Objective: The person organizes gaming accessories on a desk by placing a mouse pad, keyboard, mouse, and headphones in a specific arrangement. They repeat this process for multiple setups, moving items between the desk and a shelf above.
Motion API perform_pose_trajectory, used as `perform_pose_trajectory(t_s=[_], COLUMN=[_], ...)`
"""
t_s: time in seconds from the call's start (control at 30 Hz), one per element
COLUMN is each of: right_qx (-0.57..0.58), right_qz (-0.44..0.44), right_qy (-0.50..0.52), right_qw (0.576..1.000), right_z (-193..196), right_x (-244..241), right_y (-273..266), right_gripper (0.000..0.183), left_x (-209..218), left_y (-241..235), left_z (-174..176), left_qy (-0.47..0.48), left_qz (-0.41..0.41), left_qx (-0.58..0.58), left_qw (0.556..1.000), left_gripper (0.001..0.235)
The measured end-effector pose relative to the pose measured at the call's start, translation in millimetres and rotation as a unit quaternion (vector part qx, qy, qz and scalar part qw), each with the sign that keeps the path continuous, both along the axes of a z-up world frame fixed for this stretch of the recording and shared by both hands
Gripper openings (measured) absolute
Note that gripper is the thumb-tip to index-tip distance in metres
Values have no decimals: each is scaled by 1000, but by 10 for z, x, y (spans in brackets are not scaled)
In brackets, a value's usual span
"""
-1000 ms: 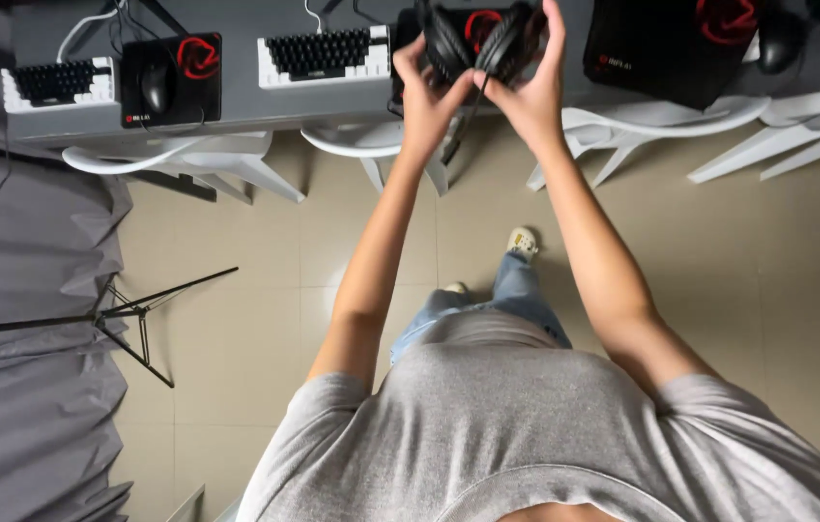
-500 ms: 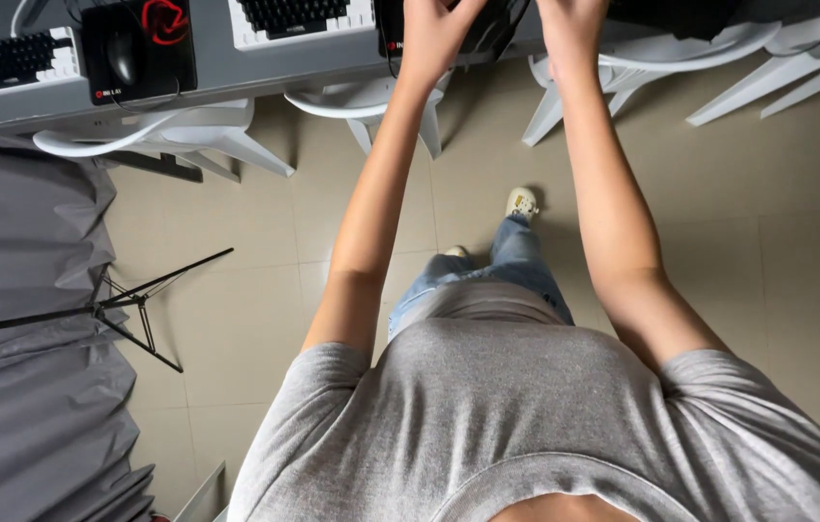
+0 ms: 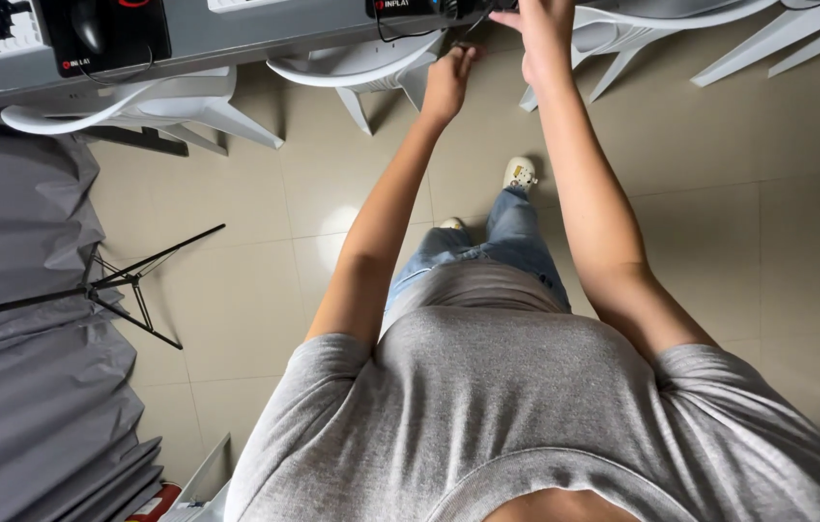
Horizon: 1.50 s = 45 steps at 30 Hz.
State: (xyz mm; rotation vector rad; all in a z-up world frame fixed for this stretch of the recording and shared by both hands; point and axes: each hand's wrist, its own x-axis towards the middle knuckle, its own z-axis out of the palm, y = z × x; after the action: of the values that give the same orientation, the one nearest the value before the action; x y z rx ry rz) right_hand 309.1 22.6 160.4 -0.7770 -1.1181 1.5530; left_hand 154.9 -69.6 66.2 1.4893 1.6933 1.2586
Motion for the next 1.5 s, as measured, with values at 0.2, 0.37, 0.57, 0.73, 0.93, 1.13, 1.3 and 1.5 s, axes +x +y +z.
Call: perform_pose_trajectory(t_s=[0.2, 0.37, 0.57, 0.73, 0.93, 1.13, 1.3, 1.5], right_qx=[2, 17, -38, 21, -5, 2, 31, 206], right_qz=[-1, -9, -25, -28, -40, 12, 51, 60], right_qy=[0, -17, -23, -43, -154, -108, -79, -95], right_qw=[1000, 1000, 999, 998, 987, 994, 995, 972], right_z=[30, 149, -243, -76, 492, 800, 1080, 1634], right_x=[56, 89, 161, 135, 27, -2, -33, -85], right_y=[-189, -261, -184, -300, -584, -577, -469, -209], right_gripper=[38, 47, 49, 55, 85, 85, 84, 69], left_x=[11, -45, -270, -407, -443, -358, -417, -539], left_y=[-277, -329, -374, -526, -500, -504, -432, -293], left_z=[604, 849, 827, 928, 1016, 1603, 1981, 2674], left_qy=[-72, -265, -252, -67, -188, -276, -254, -249], left_qz=[127, 124, 83, -24, -84, -96, -55, -67], left_qx=[25, 58, 46, 42, 73, 81, 135, 223], left_qw=[989, 954, 963, 997, 976, 953, 956, 940], left_gripper=[30, 32, 22, 89, 101, 104, 105, 99])
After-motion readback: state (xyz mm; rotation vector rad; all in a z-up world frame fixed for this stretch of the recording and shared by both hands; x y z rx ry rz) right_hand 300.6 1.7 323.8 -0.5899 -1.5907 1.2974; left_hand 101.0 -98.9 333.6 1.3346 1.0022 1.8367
